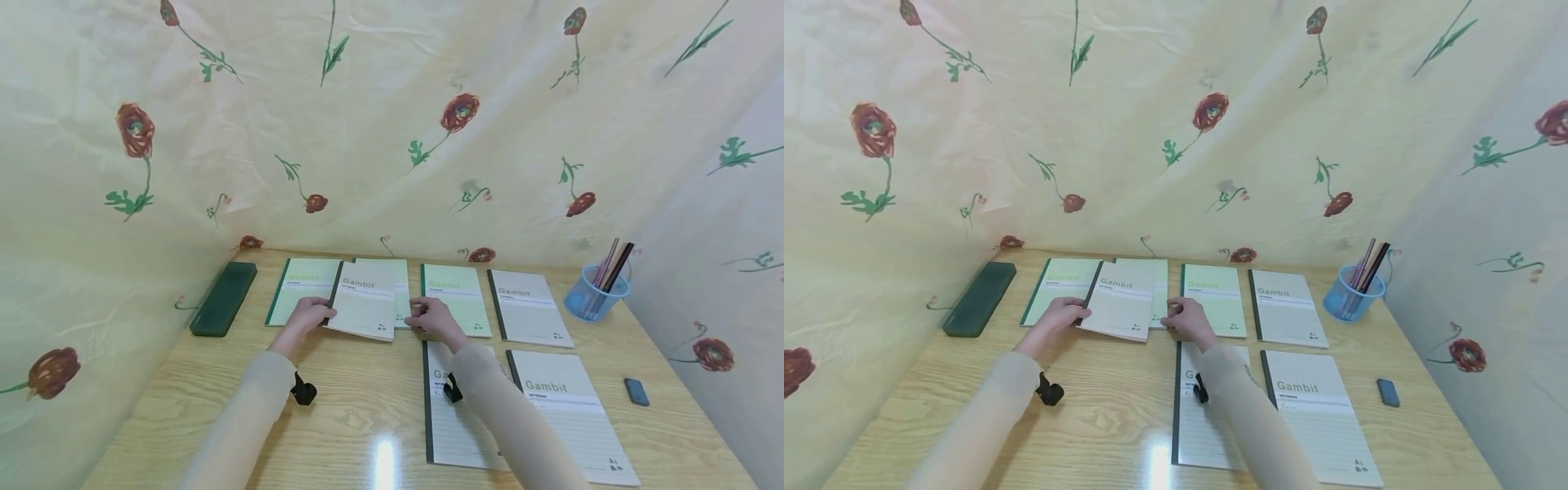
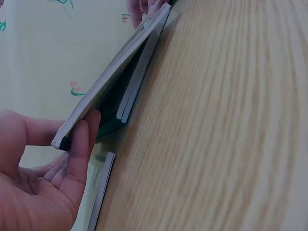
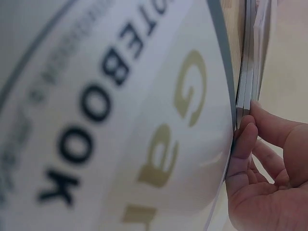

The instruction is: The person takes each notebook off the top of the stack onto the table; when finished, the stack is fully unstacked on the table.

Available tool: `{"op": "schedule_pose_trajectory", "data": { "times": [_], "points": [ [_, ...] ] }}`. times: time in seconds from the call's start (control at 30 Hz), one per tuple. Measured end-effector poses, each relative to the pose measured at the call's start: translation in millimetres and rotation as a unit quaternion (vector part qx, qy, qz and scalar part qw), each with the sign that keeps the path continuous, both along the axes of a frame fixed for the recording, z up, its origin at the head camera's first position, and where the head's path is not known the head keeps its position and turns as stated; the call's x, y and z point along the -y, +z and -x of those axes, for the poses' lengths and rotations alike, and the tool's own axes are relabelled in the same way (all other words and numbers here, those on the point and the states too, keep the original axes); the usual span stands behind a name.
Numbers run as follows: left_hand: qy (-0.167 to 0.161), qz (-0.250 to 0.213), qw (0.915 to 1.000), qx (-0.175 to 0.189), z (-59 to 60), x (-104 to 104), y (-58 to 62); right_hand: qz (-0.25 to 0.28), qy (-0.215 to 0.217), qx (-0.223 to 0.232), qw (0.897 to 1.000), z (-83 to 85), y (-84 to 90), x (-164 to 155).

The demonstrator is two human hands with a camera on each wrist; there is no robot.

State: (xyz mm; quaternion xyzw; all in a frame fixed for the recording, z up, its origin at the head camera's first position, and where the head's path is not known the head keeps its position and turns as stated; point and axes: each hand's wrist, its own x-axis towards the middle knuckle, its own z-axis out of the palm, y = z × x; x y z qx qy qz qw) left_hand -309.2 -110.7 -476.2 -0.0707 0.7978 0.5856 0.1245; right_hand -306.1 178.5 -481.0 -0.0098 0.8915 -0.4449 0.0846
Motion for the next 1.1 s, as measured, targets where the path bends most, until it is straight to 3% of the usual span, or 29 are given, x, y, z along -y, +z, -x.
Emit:
{"op": "schedule_pose_trajectory", "data": {
  "times": [0.23,0.4,0.67,0.83,0.93,1.1],
  "points": [
    [0.025,0.005,0.9997,-0.005,-12.2,18.7,1.9,-0.002,0.003,-0.001,1.0,-1.0,1.0,-0.1],
    [0.035,-0.016,0.9992,-0.007,-31.9,43.1,6.9,-0.001,0.005,-0.004,1.0,-1.7,0.9,0.0],
    [0.026,-0.012,0.9996,-0.003,-90.4,91.0,15.0,-0.004,0.013,-0.012,1.0,-2.5,1.3,-1.5],
    [0.026,-0.015,0.9992,0.026,-130.0,117.9,13.0,-0.004,0.016,-0.01,1.0,-1.9,2.9,-1.8],
    [0.029,-0.022,0.9987,0.036,-145.8,130.2,9.4,-0.008,0.012,-0.009,1.0,-1.1,2.9,-1.6],
    [0.035,-0.026,0.9982,0.041,-162.2,145.5,2.5,-0.008,0.01,-0.003,1.0,-0.2,2.1,-1.0]
  ]
}}
